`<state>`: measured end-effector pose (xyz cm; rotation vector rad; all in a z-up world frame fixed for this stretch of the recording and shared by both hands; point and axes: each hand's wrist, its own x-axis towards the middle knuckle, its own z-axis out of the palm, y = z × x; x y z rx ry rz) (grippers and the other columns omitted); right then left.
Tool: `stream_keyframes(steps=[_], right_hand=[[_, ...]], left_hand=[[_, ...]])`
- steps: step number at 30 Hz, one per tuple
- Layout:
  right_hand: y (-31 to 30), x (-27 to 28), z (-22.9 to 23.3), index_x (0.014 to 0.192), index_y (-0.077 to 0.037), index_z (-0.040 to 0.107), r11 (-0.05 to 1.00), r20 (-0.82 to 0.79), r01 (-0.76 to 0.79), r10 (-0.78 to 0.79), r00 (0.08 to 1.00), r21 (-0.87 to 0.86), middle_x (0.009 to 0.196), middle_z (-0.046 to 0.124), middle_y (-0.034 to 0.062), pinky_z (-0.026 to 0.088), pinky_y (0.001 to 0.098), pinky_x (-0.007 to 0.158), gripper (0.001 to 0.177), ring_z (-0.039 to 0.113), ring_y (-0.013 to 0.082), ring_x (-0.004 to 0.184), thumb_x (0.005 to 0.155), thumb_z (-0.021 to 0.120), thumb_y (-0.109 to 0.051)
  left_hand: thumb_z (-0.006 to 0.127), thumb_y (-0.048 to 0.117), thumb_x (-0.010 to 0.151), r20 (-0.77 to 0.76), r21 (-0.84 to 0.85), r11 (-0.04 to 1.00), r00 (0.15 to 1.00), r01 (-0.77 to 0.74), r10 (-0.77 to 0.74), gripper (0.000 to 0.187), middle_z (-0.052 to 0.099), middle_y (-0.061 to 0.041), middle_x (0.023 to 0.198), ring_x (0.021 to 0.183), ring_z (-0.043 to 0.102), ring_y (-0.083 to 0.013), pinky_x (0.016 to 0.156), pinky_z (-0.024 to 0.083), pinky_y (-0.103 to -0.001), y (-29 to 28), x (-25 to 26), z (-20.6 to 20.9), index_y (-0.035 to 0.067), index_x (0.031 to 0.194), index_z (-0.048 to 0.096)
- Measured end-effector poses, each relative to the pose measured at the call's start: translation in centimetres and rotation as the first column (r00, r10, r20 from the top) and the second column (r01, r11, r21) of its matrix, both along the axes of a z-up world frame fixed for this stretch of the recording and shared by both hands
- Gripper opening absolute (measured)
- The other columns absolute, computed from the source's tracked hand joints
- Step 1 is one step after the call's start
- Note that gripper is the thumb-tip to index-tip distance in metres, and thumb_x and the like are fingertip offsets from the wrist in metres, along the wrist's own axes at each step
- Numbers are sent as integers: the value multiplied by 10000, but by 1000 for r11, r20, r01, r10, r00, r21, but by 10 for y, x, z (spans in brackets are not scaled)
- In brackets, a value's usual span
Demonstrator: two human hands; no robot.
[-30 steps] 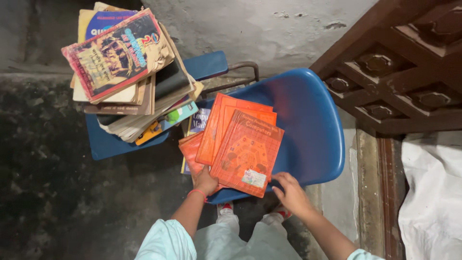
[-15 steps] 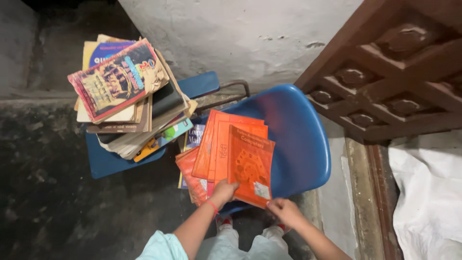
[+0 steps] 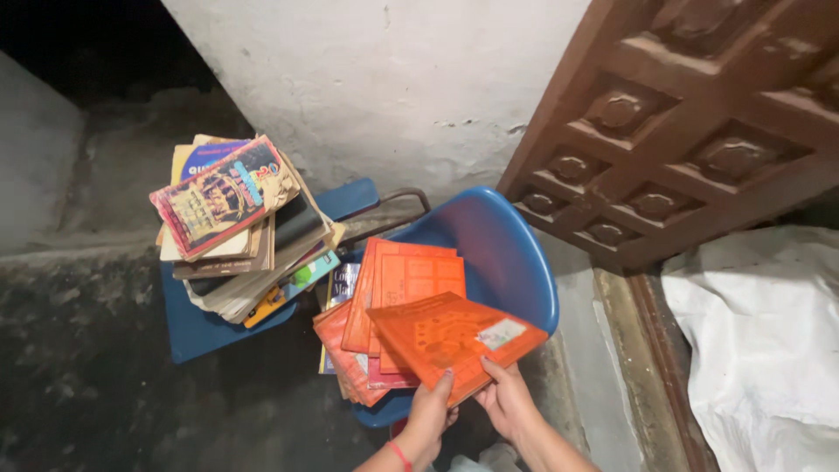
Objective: The person picks up books from a blue chair and places them onto a wooden shelf. They handle several orange-covered books, a red book, and a blue book, stacking them one by one. The person occasionally adjusts the position of the books on the shelf to align them.
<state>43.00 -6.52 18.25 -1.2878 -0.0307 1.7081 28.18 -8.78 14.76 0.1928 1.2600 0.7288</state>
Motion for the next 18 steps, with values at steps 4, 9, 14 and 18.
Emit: stream_keyframes(steps=[4, 9, 14, 18], right_hand=[[5, 5, 42, 1440, -173, 408, 989, 78, -45, 34, 996, 141, 1382, 615, 103, 585, 461, 931, 534, 667, 266, 1192, 931, 526, -65], [12, 49, 86, 1426, -118, 436, 935, 186, -100, 37, 982, 340, 1341, 631, 100, 582, 481, 919, 540, 664, 257, 1175, 908, 569, -39], [2, 128, 118, 1426, -63, 472, 871, 57, -35, 8, 998, 490, 1341, 638, 105, 531, 456, 1009, 530, 644, 247, 1194, 911, 599, -45], [-26, 186, 140, 1450, -19, 463, 839, 82, -53, 10, 997, 541, 1358, 629, 130, 498, 459, 1039, 561, 624, 258, 1223, 912, 622, -54]], left_hand=[[604, 568, 946, 91, -40, 993, 990, 115, -111, 451, 600, 27, 787, 612, 537, -105, 570, 443, -248, -11, -7, 17, 179, 1168, 655], [510, 736, 824, 225, -74, 988, 968, 133, -113, 668, 677, 18, 928, 767, 622, -151, 735, 491, -320, 4, -17, 40, 192, 1190, 644], [463, 686, 842, 273, -16, 966, 928, -258, 252, 595, 738, -20, 1089, 885, 705, -223, 795, 564, -355, 76, -41, 58, 224, 1209, 544], [592, 543, 988, 507, 255, 967, 854, -19, -116, 519, 726, -71, 1033, 806, 654, -161, 672, 522, -301, 123, -34, 58, 78, 1215, 630]])
